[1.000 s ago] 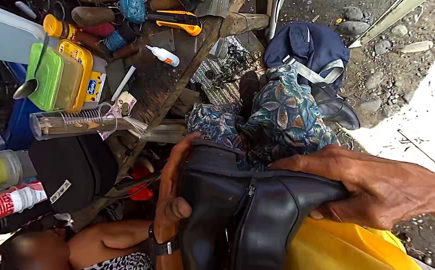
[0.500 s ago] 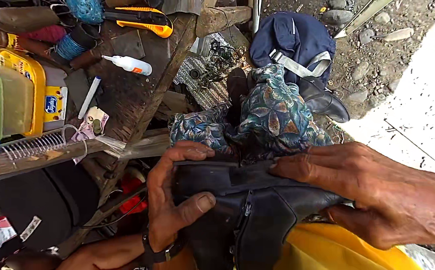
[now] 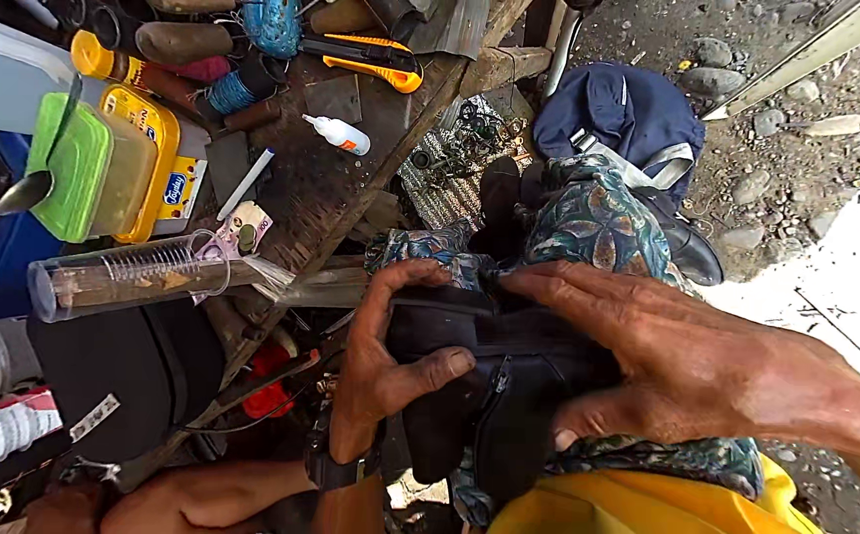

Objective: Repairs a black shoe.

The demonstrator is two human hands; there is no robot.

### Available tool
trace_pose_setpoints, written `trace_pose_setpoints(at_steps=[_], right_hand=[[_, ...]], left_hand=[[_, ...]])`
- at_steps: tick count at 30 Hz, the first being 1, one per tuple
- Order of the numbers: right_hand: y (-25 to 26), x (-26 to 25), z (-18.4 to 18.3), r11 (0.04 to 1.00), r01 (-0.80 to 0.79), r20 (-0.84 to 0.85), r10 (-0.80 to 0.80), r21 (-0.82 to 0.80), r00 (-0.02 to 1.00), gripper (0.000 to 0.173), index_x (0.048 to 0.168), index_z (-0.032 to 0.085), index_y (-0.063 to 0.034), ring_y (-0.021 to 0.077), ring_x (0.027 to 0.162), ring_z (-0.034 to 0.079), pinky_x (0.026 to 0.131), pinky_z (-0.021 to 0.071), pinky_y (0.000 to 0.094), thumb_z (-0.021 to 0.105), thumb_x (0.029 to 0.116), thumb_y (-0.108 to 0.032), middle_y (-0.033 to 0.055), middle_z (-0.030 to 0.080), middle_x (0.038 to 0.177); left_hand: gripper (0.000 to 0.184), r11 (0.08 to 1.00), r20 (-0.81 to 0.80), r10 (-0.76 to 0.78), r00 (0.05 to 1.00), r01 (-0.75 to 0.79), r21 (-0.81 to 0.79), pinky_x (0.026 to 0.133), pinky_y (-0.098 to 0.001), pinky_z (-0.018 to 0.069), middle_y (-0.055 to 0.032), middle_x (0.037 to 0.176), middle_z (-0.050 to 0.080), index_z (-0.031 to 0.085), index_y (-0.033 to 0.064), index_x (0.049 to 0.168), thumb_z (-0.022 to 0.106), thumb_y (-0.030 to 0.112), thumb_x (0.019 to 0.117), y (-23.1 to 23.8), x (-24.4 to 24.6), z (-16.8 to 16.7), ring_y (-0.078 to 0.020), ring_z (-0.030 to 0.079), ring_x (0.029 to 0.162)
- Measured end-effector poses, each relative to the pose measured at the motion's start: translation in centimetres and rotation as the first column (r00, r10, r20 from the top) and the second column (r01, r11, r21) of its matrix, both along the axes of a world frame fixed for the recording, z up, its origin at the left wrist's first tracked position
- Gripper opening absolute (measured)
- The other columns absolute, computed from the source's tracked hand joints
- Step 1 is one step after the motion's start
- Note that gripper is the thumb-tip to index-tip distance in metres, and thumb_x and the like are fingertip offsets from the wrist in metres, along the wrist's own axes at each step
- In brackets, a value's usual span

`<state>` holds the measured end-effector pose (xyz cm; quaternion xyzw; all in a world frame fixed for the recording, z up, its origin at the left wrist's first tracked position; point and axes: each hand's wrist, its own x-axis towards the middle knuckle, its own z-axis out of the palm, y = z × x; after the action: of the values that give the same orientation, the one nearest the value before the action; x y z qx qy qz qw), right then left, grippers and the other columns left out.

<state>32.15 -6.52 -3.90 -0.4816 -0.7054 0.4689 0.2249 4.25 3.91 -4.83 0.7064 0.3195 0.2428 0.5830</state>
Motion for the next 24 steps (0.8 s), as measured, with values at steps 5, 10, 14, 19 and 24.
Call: trace_pose_setpoints(at_steps=[5, 10, 14, 19, 24], right_hand=[[3.0, -1.9, 0.2, 0.99, -0.105, 0.023, 0.107, -0.092, 0.994, 0.099, 0.154, 0.043, -0.0155, 0.0216, 0.118, 0.061, 0.097, 0.052, 0.0455, 0.072, 0.0782, -0.071, 0.008, 0.06, 0.135], [3.7, -2.8, 1.3, 0.994, -0.104, 0.196, 0.107, -0.024, 0.975, 0.096, 0.141, 0.053, -0.0126, 0.0215, 0.103, 0.065, 0.084, 0.0541, 0.0463, 0.069, 0.0734, -0.079, 0.0053, 0.066, 0.116], [4.1, -2.5, 1.6, 0.996, -0.083, 0.234, 0.09, -0.043, 0.968, 0.086, 0.136, 0.057, -0.0147, 0.0168, 0.095, 0.066, 0.078, 0.0537, 0.0432, 0.067, 0.0769, -0.077, 0.0012, 0.068, 0.106], [4.4, -2.7, 1.5, 0.997, -0.067, 0.265, 0.077, -0.049, 0.961, 0.08, 0.126, 0.061, -0.0145, 0.0171, 0.088, 0.066, 0.072, 0.0524, 0.0422, 0.065, 0.0765, -0.077, 0.0006, 0.067, 0.097], [4.3, -2.8, 1.6, 0.996, -0.086, 0.267, 0.087, -0.015, 0.96, 0.079, 0.126, 0.06, -0.0094, 0.0222, 0.087, 0.066, 0.071, 0.0515, 0.044, 0.067, 0.0784, -0.072, 0.0051, 0.066, 0.097]], left_hand=[[0.056, 0.998, 0.028, 0.059, 0.998, -0.059, -0.007, 0.101, -0.0388, 0.0557, -0.0087, 0.124, 0.067, 0.061, 0.0095, 0.129, 0.084, 0.029, 0.0816, -0.2, 0.7, -0.2, -0.0223, 0.064, 0.117], [0.044, 0.99, 0.036, 0.128, 0.991, -0.126, -0.061, 0.094, -0.0376, 0.0583, -0.0115, 0.115, 0.07, 0.066, 0.0043, 0.121, 0.081, 0.021, 0.084, -0.6, 1.7, 0.4, -0.0235, 0.067, 0.108], [0.044, 0.994, -0.006, 0.11, 0.994, -0.11, -0.022, 0.094, -0.0365, 0.0591, -0.011, 0.116, 0.071, 0.065, 0.0027, 0.123, 0.077, 0.026, 0.0884, -0.3, 2.0, 1.0, -0.0224, 0.069, 0.107], [0.093, 0.993, -0.067, -0.049, 0.997, 0.055, 0.1, 0.11, -0.0447, 0.0483, -0.0148, 0.143, 0.056, 0.041, 0.003, 0.151, 0.075, 0.057, 0.0834, 0.3, 0.7, -0.3, -0.0285, 0.055, 0.13], [0.089, 0.997, -0.023, -0.022, 0.999, 0.023, 0.067, 0.102, -0.039, 0.054, -0.0125, 0.128, 0.064, 0.048, 0.0011, 0.143, 0.083, 0.051, 0.0781, 0.2, 1.0, -0.5, -0.024, 0.063, 0.117]])
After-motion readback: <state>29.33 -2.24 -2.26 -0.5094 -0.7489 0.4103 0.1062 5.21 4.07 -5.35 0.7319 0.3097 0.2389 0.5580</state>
